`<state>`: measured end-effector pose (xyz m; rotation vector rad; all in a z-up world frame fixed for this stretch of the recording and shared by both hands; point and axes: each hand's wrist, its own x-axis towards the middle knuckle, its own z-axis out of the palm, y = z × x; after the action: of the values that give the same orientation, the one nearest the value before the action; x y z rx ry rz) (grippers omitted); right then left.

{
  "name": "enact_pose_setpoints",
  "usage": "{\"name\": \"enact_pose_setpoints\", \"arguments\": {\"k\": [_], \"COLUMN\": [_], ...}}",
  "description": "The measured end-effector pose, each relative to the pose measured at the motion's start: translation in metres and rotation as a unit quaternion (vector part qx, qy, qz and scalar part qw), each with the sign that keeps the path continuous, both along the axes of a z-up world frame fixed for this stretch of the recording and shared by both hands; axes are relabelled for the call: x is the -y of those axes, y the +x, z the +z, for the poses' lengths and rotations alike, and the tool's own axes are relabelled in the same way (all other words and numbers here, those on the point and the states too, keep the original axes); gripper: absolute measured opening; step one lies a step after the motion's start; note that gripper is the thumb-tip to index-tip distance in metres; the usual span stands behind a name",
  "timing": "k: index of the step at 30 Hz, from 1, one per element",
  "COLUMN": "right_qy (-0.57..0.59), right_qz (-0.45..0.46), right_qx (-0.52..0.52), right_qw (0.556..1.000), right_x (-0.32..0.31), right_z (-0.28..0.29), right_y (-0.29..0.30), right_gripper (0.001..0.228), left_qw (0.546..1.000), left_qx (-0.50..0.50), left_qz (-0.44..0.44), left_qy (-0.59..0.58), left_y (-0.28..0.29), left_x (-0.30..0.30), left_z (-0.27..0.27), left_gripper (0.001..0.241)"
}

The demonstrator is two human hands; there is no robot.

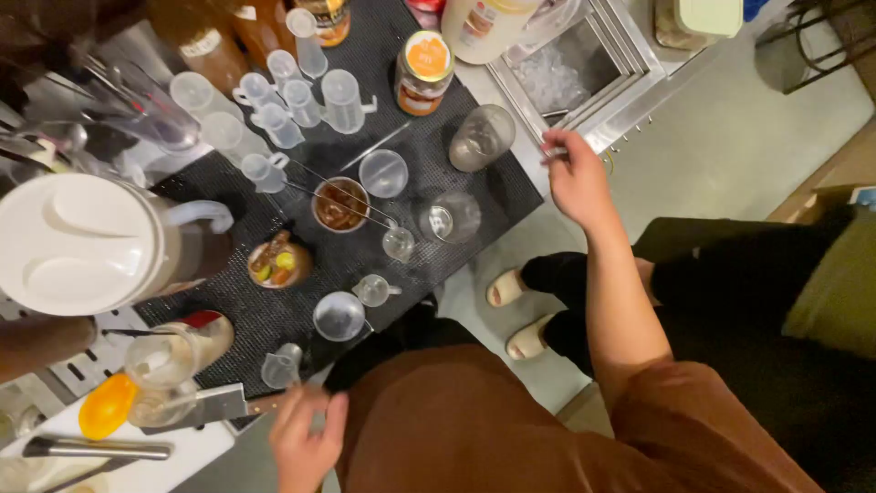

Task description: Preparing and garnishing iced beverages at a cafe counter.

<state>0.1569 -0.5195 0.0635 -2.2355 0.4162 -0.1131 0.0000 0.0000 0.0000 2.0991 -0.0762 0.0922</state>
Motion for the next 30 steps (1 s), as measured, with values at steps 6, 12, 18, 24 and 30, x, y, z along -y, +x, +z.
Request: {"name": "enact_pose_setpoints", "arguments": {"k": [6, 12, 18, 24, 30], "right_qy": [0.203, 0.168, 0.078, 0.095, 0.095], "right_qz": [0.084, 0.276, 0.449, 0.319, 0.257], "right_qx": [0.027, -0.108, 0.074, 0.047, 0.094], "right_qw": [0.975, 0.940, 0.887, 0.942, 0.957], "right_x": [0.056, 0.035, 0.008, -0.019, -0.016], "right_z": [-0.042, -0.095, -0.149, -0.132, -0.215], "right_y": [0.113, 0.205, 0.240, 0.234, 0.234], "right_gripper": [0.036, 0.079, 0.121, 0.099, 0.070], "left_qw": [0.946, 0.907, 0.869, 0.903, 0.970], "left_qx": [0.236, 0.231, 0.226, 0.225, 0.139], "left_qz": [-0.221, -0.291, -0.395, -0.324, 0.076], "left_qy": [0.025, 0.197, 0.197, 0.170, 0.185], "left_y": [0.231, 0.394, 0.446, 0.425, 0.410], "left_x": [0.187, 0.295, 0.316, 0.327, 0.383], "left_z": [0.129, 0.046, -0.018, -0.025, -0.026], "left_gripper": [0.025, 0.067, 0.068, 0.062, 0.045]}}
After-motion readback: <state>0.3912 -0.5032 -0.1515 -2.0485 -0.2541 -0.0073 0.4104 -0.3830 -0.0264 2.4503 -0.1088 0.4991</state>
